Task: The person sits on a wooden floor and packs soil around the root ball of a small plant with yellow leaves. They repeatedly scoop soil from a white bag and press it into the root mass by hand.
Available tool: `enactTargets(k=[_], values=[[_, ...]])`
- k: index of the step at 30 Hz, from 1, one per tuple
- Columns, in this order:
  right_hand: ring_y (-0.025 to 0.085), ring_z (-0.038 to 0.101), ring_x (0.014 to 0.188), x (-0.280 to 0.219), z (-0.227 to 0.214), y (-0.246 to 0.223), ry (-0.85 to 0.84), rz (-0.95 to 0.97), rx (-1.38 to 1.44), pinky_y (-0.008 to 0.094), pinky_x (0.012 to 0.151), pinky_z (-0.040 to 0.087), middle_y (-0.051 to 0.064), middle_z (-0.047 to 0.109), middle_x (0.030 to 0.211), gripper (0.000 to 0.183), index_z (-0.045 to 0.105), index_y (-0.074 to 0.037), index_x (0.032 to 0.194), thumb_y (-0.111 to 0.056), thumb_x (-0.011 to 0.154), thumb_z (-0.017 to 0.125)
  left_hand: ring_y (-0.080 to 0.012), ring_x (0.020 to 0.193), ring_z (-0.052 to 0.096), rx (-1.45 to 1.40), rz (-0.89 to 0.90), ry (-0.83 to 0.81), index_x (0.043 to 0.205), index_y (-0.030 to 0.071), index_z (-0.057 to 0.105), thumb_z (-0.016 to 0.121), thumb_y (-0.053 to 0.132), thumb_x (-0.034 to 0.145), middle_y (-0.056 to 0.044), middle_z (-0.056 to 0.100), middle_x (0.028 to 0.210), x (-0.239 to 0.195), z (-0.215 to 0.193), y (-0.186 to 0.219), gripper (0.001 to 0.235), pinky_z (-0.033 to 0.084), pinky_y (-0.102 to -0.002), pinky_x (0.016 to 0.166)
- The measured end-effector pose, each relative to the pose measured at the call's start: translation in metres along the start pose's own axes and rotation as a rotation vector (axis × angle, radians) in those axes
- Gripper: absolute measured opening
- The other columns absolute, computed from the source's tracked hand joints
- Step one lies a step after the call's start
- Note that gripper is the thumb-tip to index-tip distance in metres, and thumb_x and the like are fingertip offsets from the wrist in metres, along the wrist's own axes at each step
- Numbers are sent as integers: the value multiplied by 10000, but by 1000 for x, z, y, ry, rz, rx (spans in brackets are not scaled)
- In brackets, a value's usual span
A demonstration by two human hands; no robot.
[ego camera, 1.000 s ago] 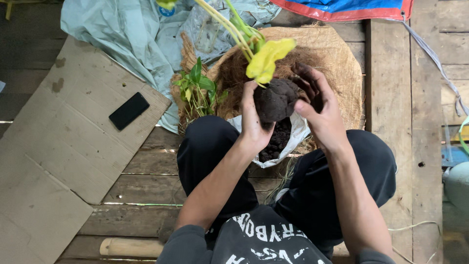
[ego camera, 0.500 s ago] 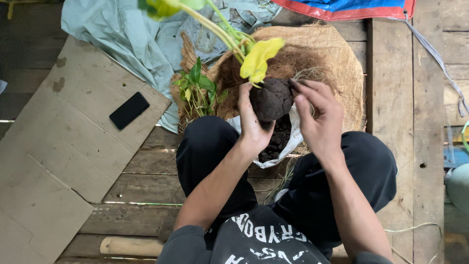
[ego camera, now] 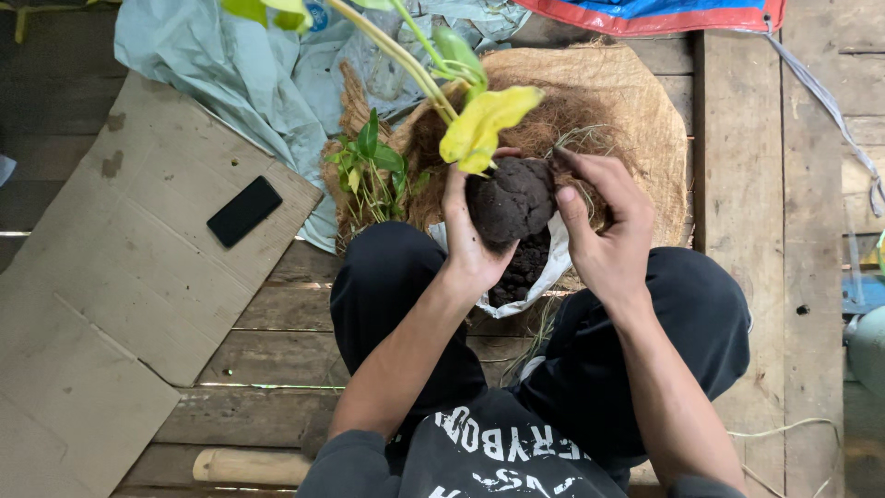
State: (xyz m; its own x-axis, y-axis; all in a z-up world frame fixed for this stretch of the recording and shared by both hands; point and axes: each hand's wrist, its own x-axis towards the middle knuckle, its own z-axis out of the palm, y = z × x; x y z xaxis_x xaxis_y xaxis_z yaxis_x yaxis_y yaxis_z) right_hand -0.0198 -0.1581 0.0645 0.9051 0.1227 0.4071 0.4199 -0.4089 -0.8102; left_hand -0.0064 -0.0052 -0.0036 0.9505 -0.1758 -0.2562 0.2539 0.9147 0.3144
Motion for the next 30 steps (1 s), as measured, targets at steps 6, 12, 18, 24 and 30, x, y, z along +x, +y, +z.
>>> enactTargets(k=[6,12,18,24,30], values=[[273,682,1089,-4,5,1,19,-41,-89,348,958,531,147,670,1153,171,713,21,1144,-92,1015,714,-216,1054,692,29,-6,18,1202,61,626,467,575,1027,-94,704,1124,-2,3,-1,566,571,-370,930],[282,670,1098,-6,4,-1,-11,-34,-63,359,963,532,146,638,1170,249,706,9,1198,-158,1014,721,-223,1048,691,-6,-39,10,1194,46,625,444,569,1058,-93,702,1128,-3,2,5,570,572,-373,911],[299,655,1098,-4,4,-4,8,-58,-128,387,976,523,162,616,1216,352,698,-27,1326,-236,1043,673,-207,1058,688,-17,-26,42,1215,75,639,418,536,1051,-63,707,1148,0,1,-6,537,575,-363,919],[298,661,1162,-4,4,-2,-65,-3,-100,390,1017,526,149,618,1242,362,713,-54,1319,-229,1002,700,-210,1028,688,-10,-2,21,1209,55,642,414,534,1098,-69,705,1122,4,-10,-7,542,567,-370,899],[295,618,1234,-3,6,-3,-83,7,-49,391,1057,493,152,579,1299,662,669,-13,1352,-315,802,881,-197,1003,681,14,71,157,1215,92,650,425,467,1059,-47,698,1101,6,-10,-15,464,561,-370,894]])
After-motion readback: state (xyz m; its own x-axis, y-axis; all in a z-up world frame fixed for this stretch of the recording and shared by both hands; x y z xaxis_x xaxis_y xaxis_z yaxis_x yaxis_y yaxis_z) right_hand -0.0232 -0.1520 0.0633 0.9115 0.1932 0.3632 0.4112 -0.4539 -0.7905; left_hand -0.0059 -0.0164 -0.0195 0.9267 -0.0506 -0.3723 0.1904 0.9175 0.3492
